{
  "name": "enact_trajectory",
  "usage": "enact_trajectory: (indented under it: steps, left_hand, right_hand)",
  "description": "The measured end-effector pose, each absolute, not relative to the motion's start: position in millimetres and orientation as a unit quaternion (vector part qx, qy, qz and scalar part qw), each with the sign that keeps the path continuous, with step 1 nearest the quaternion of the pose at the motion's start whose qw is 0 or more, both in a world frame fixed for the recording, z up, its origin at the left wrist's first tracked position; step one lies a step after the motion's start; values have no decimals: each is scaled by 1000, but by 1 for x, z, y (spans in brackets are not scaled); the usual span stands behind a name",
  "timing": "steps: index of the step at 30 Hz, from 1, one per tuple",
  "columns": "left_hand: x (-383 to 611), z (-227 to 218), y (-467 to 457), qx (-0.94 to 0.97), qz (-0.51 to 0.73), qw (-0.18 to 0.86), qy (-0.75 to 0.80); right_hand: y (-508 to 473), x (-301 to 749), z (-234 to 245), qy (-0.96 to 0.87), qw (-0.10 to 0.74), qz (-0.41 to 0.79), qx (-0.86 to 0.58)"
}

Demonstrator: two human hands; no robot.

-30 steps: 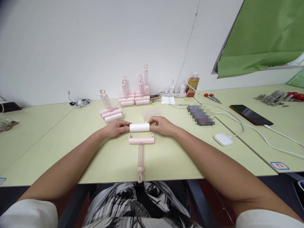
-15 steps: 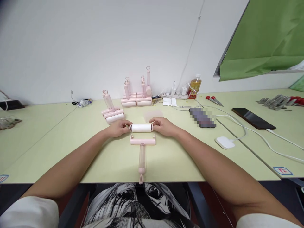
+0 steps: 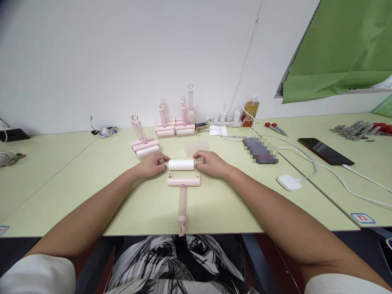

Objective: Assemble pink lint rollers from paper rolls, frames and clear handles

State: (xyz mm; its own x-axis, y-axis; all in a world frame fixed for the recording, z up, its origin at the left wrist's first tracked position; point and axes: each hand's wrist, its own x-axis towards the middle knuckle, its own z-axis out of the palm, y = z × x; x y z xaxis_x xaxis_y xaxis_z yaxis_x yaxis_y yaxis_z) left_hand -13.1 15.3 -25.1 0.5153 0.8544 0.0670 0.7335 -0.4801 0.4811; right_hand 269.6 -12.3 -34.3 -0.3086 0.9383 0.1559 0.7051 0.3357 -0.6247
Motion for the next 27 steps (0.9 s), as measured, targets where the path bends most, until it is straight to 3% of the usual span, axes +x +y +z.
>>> enact_trajectory:
  steps: [9, 17, 20, 27]
  left_hand:
    - [-10, -30, 14, 876, 155, 144, 434]
    - [-12, -35, 16, 869, 164, 153, 440]
    - [-12, -36, 15, 868, 166, 161, 438]
    - [-11, -32, 13, 865, 165, 169, 443]
  right_hand:
    - [-8, 253, -44, -801, 322, 166, -477]
    - [0, 277, -17, -590, 605, 147, -514]
    - [9, 306, -6, -484, 670, 150, -542]
    - [24, 333, -15, -437, 632, 147, -623]
